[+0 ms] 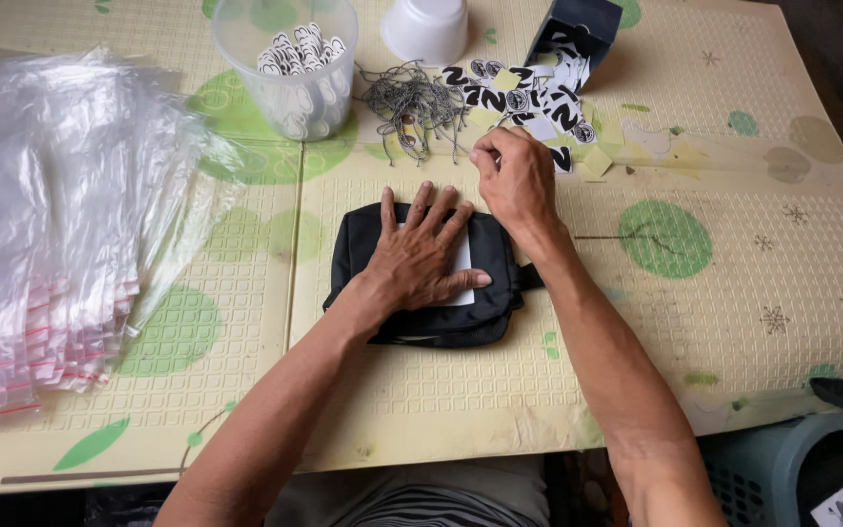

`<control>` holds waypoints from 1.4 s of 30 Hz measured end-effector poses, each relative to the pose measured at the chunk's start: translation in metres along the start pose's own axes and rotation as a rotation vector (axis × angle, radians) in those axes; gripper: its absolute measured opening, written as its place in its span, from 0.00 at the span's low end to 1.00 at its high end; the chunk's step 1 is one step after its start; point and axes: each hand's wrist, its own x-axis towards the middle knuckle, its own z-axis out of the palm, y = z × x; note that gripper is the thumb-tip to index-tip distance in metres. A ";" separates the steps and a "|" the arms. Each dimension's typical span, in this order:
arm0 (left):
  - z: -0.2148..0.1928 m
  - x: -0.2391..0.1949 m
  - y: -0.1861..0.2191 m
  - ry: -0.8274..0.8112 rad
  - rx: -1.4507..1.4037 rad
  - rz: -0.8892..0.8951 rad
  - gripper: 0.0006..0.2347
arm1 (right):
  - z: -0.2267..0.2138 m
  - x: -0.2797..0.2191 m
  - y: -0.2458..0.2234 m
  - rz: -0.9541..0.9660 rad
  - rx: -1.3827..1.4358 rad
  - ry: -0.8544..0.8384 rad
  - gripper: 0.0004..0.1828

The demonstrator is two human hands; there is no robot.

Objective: The person cleans a black shoulder bag using a small blue brush, focusing on the zipper and the front surface. They then attach a metal chain and a small white tag to the bag's zipper pull.

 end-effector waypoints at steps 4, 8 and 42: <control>-0.008 0.001 -0.003 -0.029 -0.043 -0.006 0.45 | 0.042 0.025 0.043 0.123 -0.020 -0.011 0.04; -0.013 0.004 -0.006 -0.076 -0.145 -0.019 0.45 | 0.075 0.031 0.059 0.298 -0.028 -0.008 0.03; 0.006 0.022 -0.041 0.449 -0.974 -0.027 0.21 | 0.076 0.053 0.071 0.142 0.192 0.032 0.07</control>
